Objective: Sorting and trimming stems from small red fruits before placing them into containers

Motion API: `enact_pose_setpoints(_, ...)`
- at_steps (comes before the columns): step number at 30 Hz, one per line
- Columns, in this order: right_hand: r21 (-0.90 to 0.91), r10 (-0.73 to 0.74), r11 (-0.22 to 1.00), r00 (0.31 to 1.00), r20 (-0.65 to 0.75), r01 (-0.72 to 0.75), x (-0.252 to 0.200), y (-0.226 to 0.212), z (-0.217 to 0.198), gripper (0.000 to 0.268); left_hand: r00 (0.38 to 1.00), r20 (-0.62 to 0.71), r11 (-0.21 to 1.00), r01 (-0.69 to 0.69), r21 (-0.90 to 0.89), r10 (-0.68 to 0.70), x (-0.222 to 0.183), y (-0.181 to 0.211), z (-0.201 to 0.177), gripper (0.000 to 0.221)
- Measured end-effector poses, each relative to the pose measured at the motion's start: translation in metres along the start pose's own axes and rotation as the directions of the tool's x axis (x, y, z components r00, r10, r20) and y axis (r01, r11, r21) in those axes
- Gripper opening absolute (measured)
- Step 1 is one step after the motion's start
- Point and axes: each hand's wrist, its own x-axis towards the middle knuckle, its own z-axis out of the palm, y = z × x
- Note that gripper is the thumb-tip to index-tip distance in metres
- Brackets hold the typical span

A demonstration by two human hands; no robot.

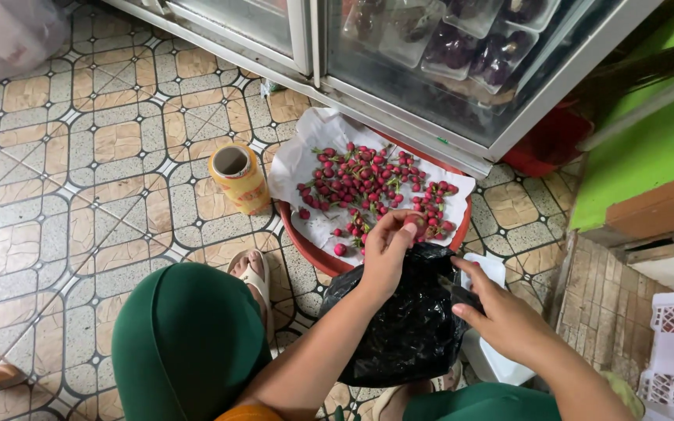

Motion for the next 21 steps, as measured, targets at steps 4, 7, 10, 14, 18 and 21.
enact_pose_setpoints(4,0.059,0.043,0.997,0.999,0.014,-0.044,-0.001,-0.006,-0.002,0.075,0.999,0.032,1.0,-0.023,-0.018,0.023,-0.001,-0.002,0.002,0.026)
enact_pose_setpoints(7,0.173,0.117,0.98,0.987,-0.106,-0.098,-0.001,-0.007,-0.004,0.076,0.985,0.147,0.986,0.113,-0.125,-0.094,0.0,-0.002,0.001,0.035)
enact_pose_setpoints(10,0.369,0.102,0.929,0.934,-0.344,0.034,0.003,0.006,0.0,0.067,0.957,0.222,0.968,0.217,-0.126,-0.185,-0.005,0.006,0.004,0.033)
enact_pose_setpoints(14,0.487,-0.002,0.8,0.814,-0.581,0.35,-0.003,0.005,0.0,0.078,0.894,0.338,0.942,0.332,-0.056,-0.295,-0.013,0.016,0.013,0.061)
enact_pose_setpoints(18,0.476,-0.032,0.765,0.763,-0.645,0.434,-0.006,0.002,0.001,0.089,0.839,0.449,0.899,0.411,-0.15,-0.308,-0.024,0.008,0.021,0.062)
enact_pose_setpoints(21,0.495,-0.022,0.759,0.777,-0.629,0.423,-0.002,0.007,0.004,0.09,0.831,0.454,0.885,0.435,-0.168,-0.322,-0.024,0.0,0.022,0.06)
